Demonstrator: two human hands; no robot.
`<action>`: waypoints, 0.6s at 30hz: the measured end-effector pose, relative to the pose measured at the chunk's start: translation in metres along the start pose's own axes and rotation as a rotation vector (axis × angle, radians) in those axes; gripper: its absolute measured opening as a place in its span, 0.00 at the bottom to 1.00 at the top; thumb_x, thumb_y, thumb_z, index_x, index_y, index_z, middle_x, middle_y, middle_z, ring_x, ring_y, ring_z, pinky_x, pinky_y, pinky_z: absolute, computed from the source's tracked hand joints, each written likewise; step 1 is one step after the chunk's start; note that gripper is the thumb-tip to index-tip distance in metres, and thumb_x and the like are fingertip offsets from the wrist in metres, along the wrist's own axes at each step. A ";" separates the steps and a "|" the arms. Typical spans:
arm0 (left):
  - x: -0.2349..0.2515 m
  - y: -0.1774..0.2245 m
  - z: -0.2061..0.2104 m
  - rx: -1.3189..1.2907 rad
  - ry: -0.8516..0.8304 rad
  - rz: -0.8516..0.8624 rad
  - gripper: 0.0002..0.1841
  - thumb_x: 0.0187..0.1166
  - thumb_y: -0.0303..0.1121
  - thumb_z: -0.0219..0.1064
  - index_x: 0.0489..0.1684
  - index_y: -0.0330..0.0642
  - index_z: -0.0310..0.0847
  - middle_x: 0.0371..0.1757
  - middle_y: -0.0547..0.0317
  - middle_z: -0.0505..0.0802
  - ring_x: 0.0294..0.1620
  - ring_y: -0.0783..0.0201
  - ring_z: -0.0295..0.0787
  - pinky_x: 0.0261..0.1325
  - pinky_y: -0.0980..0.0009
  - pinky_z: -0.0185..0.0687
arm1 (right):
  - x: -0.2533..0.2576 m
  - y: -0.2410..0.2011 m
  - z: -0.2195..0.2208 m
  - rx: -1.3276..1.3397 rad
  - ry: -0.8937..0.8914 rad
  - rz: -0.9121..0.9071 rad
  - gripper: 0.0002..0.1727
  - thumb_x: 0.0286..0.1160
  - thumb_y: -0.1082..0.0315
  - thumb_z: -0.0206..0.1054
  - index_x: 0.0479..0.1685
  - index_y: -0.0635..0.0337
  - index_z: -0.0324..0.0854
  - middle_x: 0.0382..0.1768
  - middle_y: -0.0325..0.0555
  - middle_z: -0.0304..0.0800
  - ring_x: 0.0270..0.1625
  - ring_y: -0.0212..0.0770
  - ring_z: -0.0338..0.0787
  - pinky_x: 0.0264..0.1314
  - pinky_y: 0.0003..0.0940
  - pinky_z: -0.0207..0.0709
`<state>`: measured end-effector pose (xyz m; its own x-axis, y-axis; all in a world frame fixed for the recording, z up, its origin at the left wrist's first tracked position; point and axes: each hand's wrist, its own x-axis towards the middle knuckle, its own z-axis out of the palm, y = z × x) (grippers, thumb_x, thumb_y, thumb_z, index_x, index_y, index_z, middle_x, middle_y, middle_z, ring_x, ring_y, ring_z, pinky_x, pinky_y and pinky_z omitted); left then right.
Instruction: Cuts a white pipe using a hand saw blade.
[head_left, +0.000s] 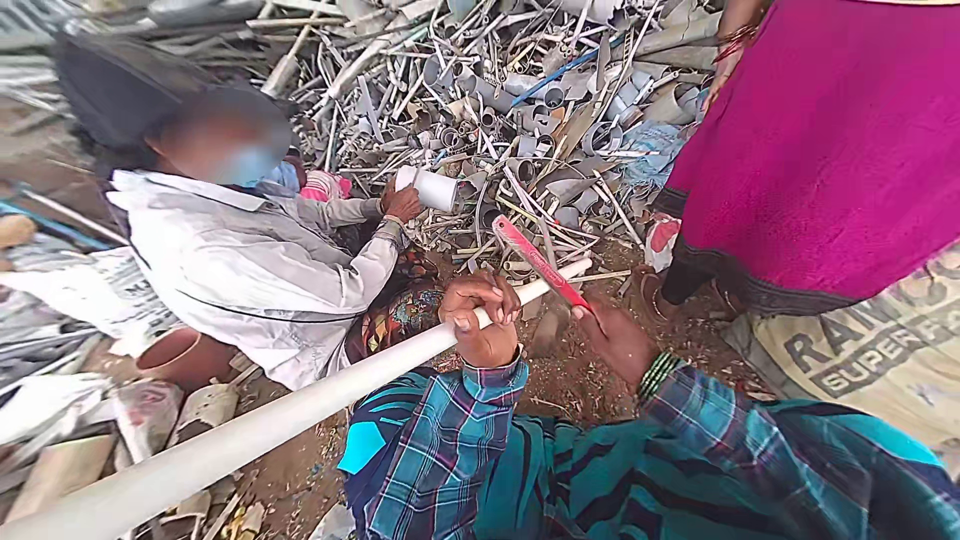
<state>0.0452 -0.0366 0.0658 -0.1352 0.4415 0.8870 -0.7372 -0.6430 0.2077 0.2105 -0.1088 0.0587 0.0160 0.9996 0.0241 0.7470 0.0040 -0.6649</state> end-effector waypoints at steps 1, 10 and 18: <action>0.002 0.000 0.003 -0.004 -0.028 0.009 0.21 0.84 0.57 0.60 0.41 0.50 0.90 0.24 0.75 0.88 0.20 0.82 0.78 0.25 0.84 0.73 | 0.011 0.011 -0.004 0.013 0.000 0.096 0.26 0.97 0.59 0.43 0.76 0.74 0.69 0.39 0.68 0.87 0.40 0.62 0.90 0.51 0.58 0.80; -0.035 -0.011 -0.025 0.058 0.074 -0.057 0.21 0.84 0.57 0.59 0.40 0.51 0.90 0.22 0.75 0.87 0.18 0.81 0.78 0.24 0.84 0.73 | 0.003 0.009 0.028 0.091 -0.224 0.035 0.24 0.96 0.59 0.47 0.65 0.73 0.76 0.37 0.65 0.86 0.41 0.61 0.88 0.50 0.58 0.79; -0.036 -0.009 -0.031 -0.003 0.000 -0.131 0.24 0.84 0.60 0.57 0.41 0.50 0.89 0.23 0.74 0.87 0.19 0.80 0.77 0.23 0.84 0.73 | 0.049 0.058 0.022 0.122 -0.258 0.340 0.26 0.98 0.59 0.39 0.71 0.74 0.71 0.46 0.68 0.83 0.42 0.58 0.87 0.52 0.53 0.79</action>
<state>0.0361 -0.0268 0.0194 -0.0379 0.5214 0.8525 -0.7505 -0.5781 0.3202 0.2404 -0.0592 0.0048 0.0696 0.9191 -0.3878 0.6440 -0.3382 -0.6862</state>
